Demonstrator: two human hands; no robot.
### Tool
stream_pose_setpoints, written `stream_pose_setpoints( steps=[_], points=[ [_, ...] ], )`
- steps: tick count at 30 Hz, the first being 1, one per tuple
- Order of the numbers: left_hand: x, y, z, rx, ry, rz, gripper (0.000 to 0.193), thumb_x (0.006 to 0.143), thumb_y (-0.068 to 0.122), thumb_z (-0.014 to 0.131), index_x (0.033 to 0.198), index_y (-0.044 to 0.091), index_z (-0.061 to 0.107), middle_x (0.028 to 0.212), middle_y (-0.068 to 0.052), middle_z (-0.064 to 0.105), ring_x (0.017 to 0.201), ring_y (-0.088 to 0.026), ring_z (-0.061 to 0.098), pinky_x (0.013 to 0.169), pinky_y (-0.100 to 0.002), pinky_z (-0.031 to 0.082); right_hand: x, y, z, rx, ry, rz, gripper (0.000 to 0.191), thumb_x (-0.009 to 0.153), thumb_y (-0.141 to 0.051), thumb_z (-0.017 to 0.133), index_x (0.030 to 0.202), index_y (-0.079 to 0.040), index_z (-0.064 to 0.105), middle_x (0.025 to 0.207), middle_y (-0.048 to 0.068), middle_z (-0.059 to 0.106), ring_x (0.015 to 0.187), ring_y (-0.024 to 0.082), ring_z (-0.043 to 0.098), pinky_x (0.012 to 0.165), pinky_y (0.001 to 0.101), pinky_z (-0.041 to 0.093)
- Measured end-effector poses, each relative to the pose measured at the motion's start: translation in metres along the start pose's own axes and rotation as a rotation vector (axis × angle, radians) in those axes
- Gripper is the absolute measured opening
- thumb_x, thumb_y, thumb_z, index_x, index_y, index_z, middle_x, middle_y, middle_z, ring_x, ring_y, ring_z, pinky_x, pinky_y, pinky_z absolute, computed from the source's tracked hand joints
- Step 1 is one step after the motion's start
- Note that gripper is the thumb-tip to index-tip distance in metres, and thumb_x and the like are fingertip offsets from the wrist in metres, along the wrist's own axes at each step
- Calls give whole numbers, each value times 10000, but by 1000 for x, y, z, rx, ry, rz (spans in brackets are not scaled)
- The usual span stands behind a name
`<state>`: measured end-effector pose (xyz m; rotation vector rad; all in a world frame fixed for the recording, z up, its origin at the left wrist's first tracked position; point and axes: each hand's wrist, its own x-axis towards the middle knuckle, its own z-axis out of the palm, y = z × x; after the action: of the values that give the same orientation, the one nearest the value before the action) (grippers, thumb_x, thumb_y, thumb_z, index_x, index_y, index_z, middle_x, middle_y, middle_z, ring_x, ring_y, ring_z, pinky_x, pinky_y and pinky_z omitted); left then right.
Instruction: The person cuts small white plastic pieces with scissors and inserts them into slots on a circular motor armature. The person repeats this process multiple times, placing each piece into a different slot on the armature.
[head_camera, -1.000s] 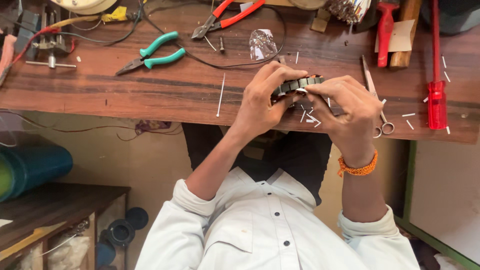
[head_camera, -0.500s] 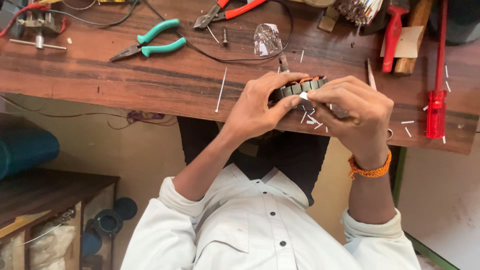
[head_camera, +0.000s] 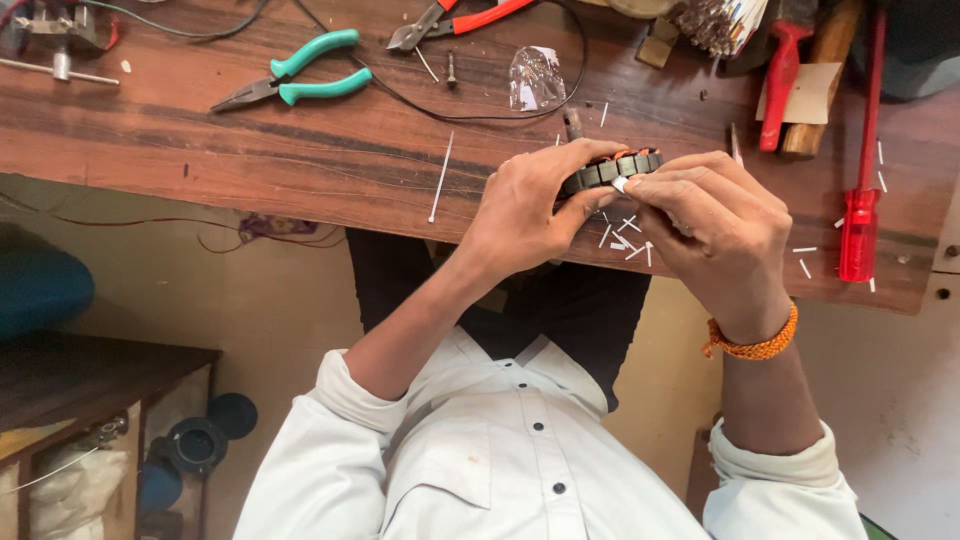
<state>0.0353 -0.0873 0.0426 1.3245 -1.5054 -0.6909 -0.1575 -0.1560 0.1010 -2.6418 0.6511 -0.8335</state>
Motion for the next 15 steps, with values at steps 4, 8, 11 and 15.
stream_pose_setpoints(
  steps=[4, 8, 11, 15],
  points=[
    [2, 0, 0, 8, -29, -44, 349, 977, 188, 702, 1307, 115, 616, 1135, -100, 746, 1044, -312, 727, 872, -400, 576, -4, -4, 3, -11, 28, 20, 238, 890, 83, 824, 1090, -26, 752, 1039, 83, 746, 961, 231, 711, 815, 313, 582],
    [6, 0, -2, 2, -44, -43, 325, 982, 204, 691, 1292, 137, 621, 1144, -90, 746, 1045, -331, 717, 854, -412, 572, -7, -8, 6, -16, 46, 46, 256, 926, 104, 810, 1141, -25, 755, 1041, 91, 755, 995, 240, 712, 844, 312, 585],
    [8, 0, -1, 4, -37, -47, 325, 976, 212, 685, 1288, 143, 621, 1137, -85, 749, 1038, -337, 713, 839, -424, 567, -9, -10, 12, -32, 96, 52, 262, 947, 134, 782, 1158, -17, 747, 1070, 100, 754, 1026, 247, 711, 886, 320, 595],
    [10, 3, 9, 14, 37, -80, 322, 977, 220, 681, 1287, 156, 621, 1122, -84, 754, 1025, -333, 717, 834, -432, 571, -10, -8, 14, -64, 132, 37, 284, 911, 166, 761, 1146, 7, 746, 1112, 117, 746, 1031, 259, 710, 880, 336, 592]
  ],
)
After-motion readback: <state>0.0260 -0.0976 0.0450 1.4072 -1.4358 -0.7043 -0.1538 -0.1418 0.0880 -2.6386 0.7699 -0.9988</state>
